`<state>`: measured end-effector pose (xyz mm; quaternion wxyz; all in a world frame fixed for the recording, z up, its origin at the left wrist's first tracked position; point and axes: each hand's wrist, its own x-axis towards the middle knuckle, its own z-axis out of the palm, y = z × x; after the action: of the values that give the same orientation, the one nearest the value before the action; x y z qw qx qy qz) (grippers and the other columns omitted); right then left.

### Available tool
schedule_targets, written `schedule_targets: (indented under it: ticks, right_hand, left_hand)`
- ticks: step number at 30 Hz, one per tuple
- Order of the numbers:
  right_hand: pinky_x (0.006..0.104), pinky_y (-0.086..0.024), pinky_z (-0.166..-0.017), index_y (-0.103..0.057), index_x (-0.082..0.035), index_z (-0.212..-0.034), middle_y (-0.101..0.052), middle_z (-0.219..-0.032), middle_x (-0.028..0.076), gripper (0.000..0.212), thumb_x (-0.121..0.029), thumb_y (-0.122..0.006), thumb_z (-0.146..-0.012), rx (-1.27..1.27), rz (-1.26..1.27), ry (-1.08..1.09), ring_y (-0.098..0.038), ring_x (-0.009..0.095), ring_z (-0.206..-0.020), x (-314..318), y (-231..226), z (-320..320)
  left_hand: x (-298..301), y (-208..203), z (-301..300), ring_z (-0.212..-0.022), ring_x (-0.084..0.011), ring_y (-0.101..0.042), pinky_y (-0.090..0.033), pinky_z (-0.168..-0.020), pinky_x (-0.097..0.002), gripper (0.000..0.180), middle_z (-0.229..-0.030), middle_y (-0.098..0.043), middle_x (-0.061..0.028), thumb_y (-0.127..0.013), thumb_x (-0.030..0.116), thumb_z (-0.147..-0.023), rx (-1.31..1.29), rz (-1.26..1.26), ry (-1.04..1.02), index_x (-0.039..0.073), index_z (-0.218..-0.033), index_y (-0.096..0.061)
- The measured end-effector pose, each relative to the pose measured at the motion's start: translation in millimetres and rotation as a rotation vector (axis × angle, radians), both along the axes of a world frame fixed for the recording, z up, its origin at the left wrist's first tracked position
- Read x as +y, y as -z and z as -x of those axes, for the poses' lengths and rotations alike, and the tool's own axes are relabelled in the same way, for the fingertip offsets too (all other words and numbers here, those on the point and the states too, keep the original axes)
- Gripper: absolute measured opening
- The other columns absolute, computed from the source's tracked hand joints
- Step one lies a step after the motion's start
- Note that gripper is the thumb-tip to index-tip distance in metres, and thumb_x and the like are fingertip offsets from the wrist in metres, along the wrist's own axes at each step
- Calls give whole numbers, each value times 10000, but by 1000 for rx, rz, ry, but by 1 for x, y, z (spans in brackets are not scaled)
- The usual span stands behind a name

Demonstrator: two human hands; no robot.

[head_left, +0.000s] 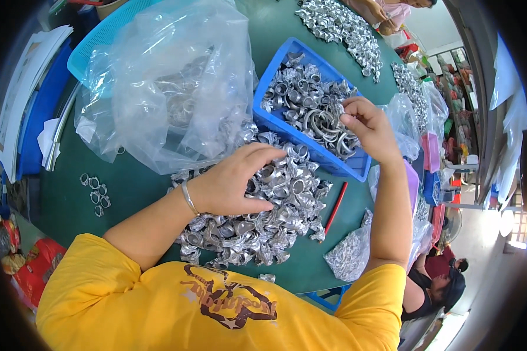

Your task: The person picks up metal rings and small metal components from a table, placing some into a blue tray and others into a plastic bag.

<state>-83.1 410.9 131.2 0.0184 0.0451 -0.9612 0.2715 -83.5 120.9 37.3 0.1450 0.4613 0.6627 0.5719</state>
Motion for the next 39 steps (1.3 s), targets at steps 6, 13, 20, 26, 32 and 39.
schedule_targets:
  ticks: [6,13,20,26,32,39]
  right_hand:
    - [331,-487,-740,-656,-45,-945,-586,-895,96,206,0,-647,-745,-67,-171,-240,-591,291,-845,-26,19,3]
    - [275,-495,-625,-624,-6,-917,-627,-866,68,171,76,-537,-795,-129,207,-23,-621,189,-702,-4,24,5]
    - [222,-491,-545,-633,16,-961,-656,-863,69,227,83,-445,-852,-385,620,55,-631,103,-688,-28,-7,-9]
    - [276,-494,-693,-655,1,-982,-663,-827,134,201,-62,-552,-822,-385,124,143,-641,153,-809,-48,12,21]
    - [273,-528,-547,-652,37,-898,-654,-771,130,179,-86,-634,-769,-680,208,95,-646,163,-619,-41,29,42]
    - [271,-572,-603,-594,59,-980,-637,-851,112,187,1,-607,-802,-642,782,232,-666,196,-698,4,33,27]
  left_hand:
    - [-1,2,3,-1113,-284,-490,-387,-963,-366,793,-1237,-476,-151,-787,203,-633,75,63,-3,30,-1310,-412]
    - [0,2,4,-1142,-289,-475,-391,-964,-375,597,-1242,-480,-138,-780,243,-667,136,48,47,49,-1182,-549]
    - [-1,4,4,-1145,-302,-471,-387,-966,-373,656,-1243,-477,-142,-779,246,-661,109,65,23,39,-1222,-510]
    - [0,3,5,-1129,-305,-481,-397,-958,-375,667,-1244,-475,-151,-780,256,-660,129,65,38,34,-1227,-509]
    - [0,0,6,-1124,-300,-489,-402,-952,-373,604,-1223,-490,-150,-778,260,-671,147,41,62,32,-1182,-548]
    - [1,0,7,-1128,-303,-489,-400,-955,-369,626,-1233,-486,-150,-786,256,-665,142,58,70,37,-1197,-539]
